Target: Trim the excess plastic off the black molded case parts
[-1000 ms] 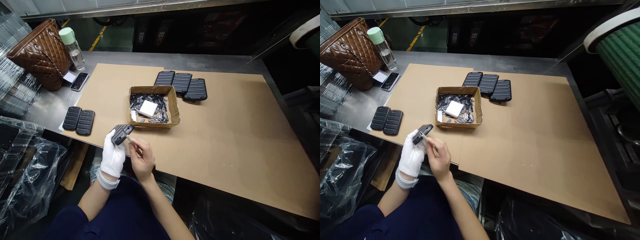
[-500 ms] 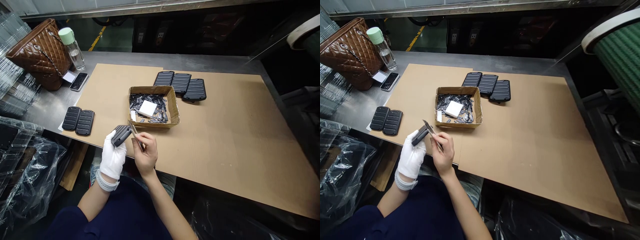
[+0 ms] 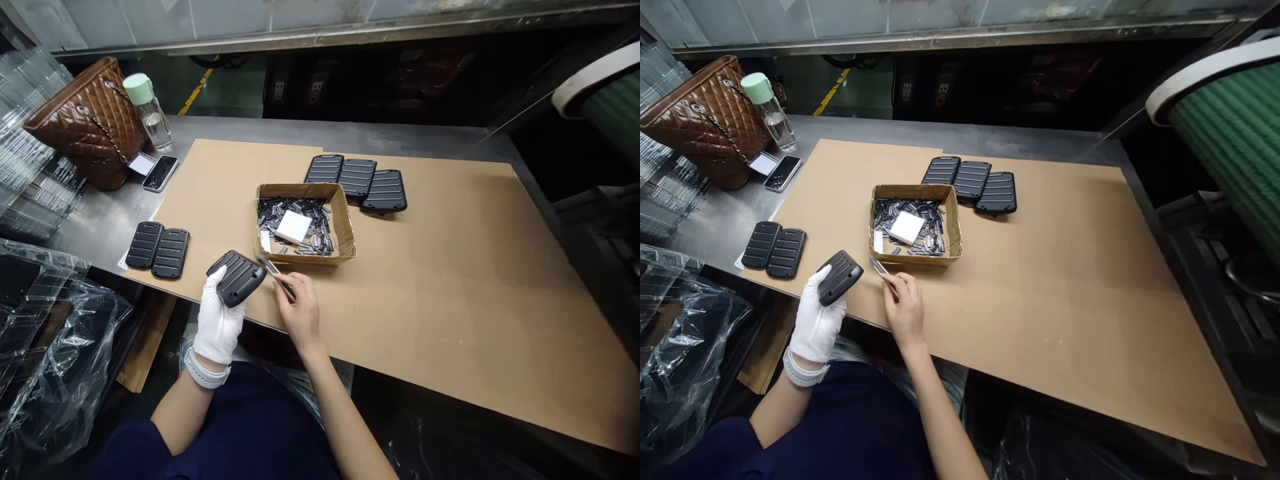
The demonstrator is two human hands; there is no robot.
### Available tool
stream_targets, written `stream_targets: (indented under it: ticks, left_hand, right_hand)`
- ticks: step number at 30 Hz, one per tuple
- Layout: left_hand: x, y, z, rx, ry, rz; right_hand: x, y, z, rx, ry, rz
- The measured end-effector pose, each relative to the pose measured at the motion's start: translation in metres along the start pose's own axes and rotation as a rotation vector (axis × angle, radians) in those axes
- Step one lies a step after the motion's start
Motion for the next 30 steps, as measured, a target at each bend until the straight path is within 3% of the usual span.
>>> stream_targets:
  ticks: [4,8,10,16,20,22,26,28,30]
  left_hand:
    - [-0.004,-0.009,0.004,0.201,0.221,-0.004]
    - [-0.007,-0.016,0.013,0.378,0.348,0.035]
    - [-0.006,-0.016,0.015,0.407,0.362,0.06]
    - [-0.005,-0.011,0.01,0.31,0.245,0.027]
    - [-0.008,-0.011,0.011,0.314,0.332,0.104]
    - [-0.01,-0.009,0.013,0.294,0.281,0.156]
    - [-0.016,-0.005,0.02,0.124,0.034,0.28]
    - [-0.022,-0.001,0.024,0.03,-0.064,0.26]
    - [-0.031,0.008,0.027,-0.068,-0.173,0.161]
  right_hand:
    - [-0.005,0.01,0.0,-0.03,-0.087,0.057]
    - [-0.007,-0.001,0.029,-0.679,-0.405,0.307]
    - [-0.004,-0.008,0.043,-0.86,-0.475,0.378]
    - [0.005,-0.016,0.048,-0.95,-0.512,0.42]
    - [0.007,-0.01,0.037,-0.958,-0.501,0.471]
    - [0.007,-0.005,0.03,-0.97,-0.531,0.411]
    - [0.012,-0.005,0.031,-0.918,-0.579,0.367]
    - [0.013,-0.013,0.036,-0.866,-0.597,0.347]
    - [0.012,-0.027,0.04,-0.839,-0.613,0.314]
Point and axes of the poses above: each hand's wrist, its own x-axis away from the middle knuckle, its own y-axis out of the back of the hand, z = x × y, the point moved 3 cm from there along -x, towards the middle knuckle, and after that the axes turned 1 degree about -z, right-handed, at the moved point
